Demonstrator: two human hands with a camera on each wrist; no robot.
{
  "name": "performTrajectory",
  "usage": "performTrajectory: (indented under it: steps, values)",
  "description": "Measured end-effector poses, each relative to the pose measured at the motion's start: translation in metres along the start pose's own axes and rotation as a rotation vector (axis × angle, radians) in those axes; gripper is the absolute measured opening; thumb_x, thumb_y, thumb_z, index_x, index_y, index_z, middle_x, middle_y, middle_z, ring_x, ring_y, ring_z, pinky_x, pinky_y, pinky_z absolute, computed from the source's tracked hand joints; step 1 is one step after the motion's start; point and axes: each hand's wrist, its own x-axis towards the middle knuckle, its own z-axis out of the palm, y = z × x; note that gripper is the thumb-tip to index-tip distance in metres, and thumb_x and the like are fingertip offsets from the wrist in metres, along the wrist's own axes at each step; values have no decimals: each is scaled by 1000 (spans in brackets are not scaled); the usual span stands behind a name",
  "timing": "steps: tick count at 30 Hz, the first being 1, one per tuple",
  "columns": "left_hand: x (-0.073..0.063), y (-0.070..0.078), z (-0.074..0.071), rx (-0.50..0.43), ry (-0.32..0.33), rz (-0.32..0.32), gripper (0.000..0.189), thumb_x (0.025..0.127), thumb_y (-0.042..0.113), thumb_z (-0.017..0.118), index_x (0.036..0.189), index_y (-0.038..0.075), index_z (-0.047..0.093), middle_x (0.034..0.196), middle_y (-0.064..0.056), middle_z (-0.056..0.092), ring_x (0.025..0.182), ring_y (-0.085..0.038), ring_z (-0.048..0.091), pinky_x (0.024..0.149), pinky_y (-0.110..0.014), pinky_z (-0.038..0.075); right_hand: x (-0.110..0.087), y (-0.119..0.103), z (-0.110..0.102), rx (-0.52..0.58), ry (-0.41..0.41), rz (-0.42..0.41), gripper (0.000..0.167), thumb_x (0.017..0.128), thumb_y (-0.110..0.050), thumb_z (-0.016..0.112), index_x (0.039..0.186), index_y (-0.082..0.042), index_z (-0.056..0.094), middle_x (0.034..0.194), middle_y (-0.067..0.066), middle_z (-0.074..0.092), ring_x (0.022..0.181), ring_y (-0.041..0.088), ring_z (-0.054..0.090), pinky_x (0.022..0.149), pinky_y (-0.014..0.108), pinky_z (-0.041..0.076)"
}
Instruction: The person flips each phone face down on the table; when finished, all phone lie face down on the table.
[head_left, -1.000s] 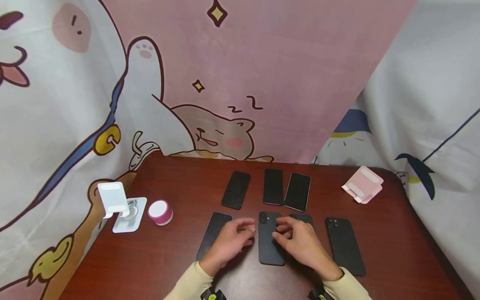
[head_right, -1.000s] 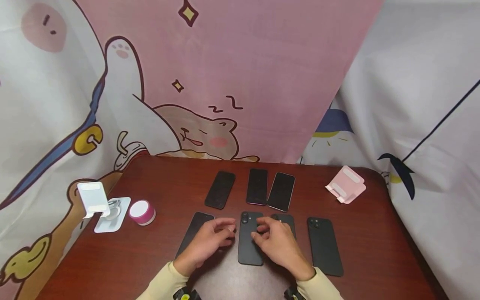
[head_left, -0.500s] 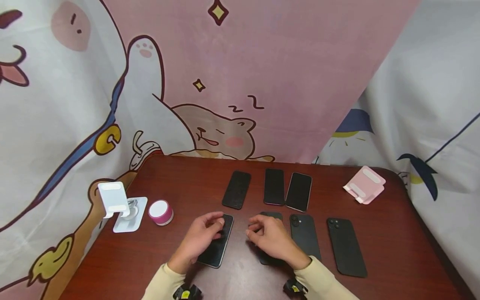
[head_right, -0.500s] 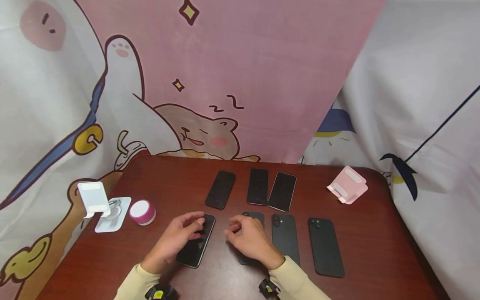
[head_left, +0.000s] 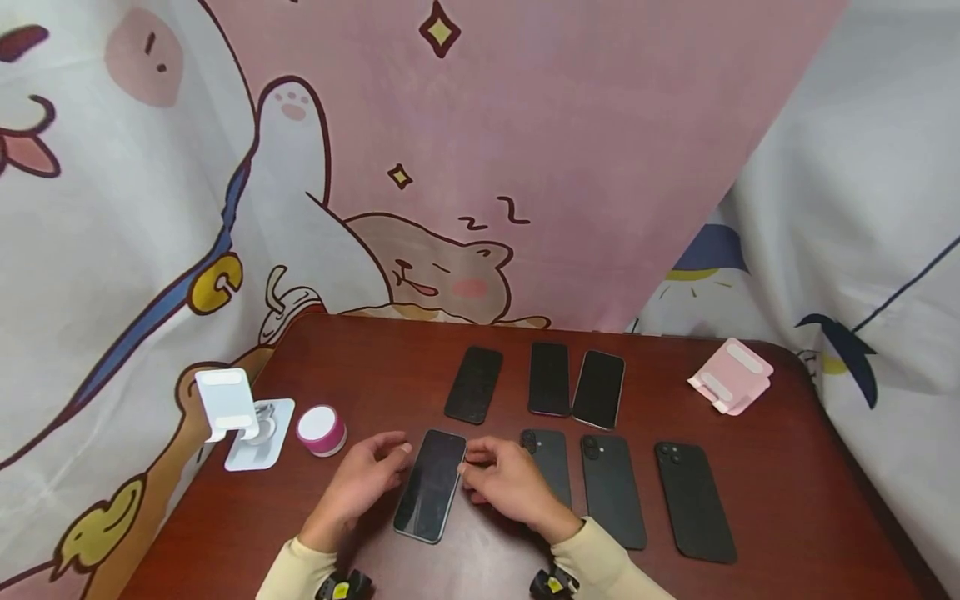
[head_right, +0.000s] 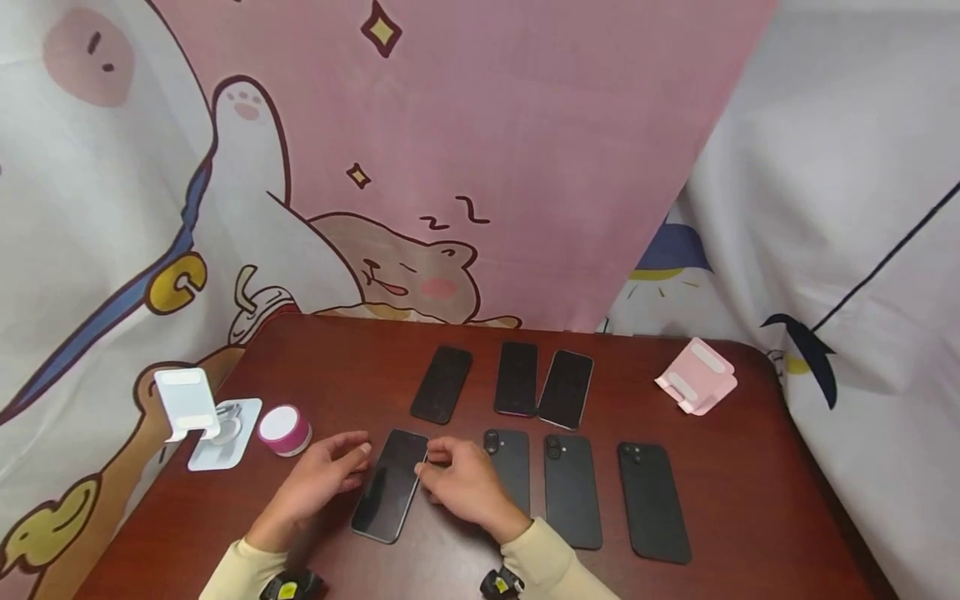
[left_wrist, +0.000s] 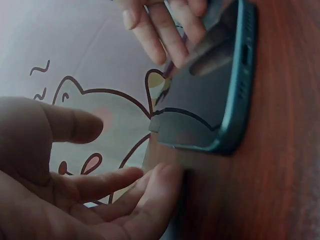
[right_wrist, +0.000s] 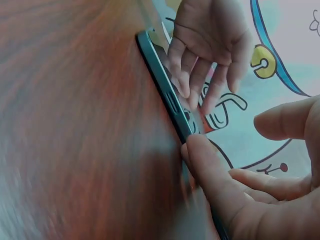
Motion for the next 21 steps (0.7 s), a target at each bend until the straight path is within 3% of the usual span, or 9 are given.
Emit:
performTrajectory:
  steps: [4, 7, 14, 17, 21]
  values:
    - [2, 0, 3, -46, -35, -20, 45, 105, 21, 65, 140, -7, 60, 120, -21, 71, 100, -28, 71, 85, -49, 65, -1, 1, 8, 102, 4, 16, 55, 99, -15, 72, 144, 10, 55, 141, 32, 61, 103, 30, 77, 74, 35, 66]
    - [3, 1, 5, -56, -40, -36, 43, 105, 21, 65, 137, -7, 62, 121, -21, 71, 101, -28, 71, 86, -50, 65, -3, 2, 12, 113, 22, -8, 53, 98, -13, 73, 142, 11, 56, 140, 33, 62, 104, 31, 77, 77, 32, 66]
    - [5, 3, 6, -32, -35, -32, 43, 104, 23, 65, 135, -7, 65, 118, -20, 70, 98, -26, 70, 86, -50, 65, -6, 4, 16, 13, 70, -82, 47, 96, -12, 73, 135, 11, 62, 131, 30, 69, 103, 30, 77, 81, 28, 64]
    - [6, 4, 5, -46, -55, -23, 43, 105, 20, 64, 137, -8, 63, 118, -19, 70, 99, -25, 69, 86, -49, 64, -7, 2, 17, -48, 76, -92, 46, 96, -15, 74, 135, 8, 63, 132, 28, 69, 103, 28, 77, 84, 28, 63]
    - [7, 2, 4, -133, -128, -13, 43, 106, 13, 60, 141, -11, 58, 121, -23, 70, 102, -28, 72, 86, -51, 65, -9, 1, 19, -119, 72, -108, 48, 96, -18, 74, 136, 6, 64, 135, 24, 69, 104, 25, 78, 85, 29, 63]
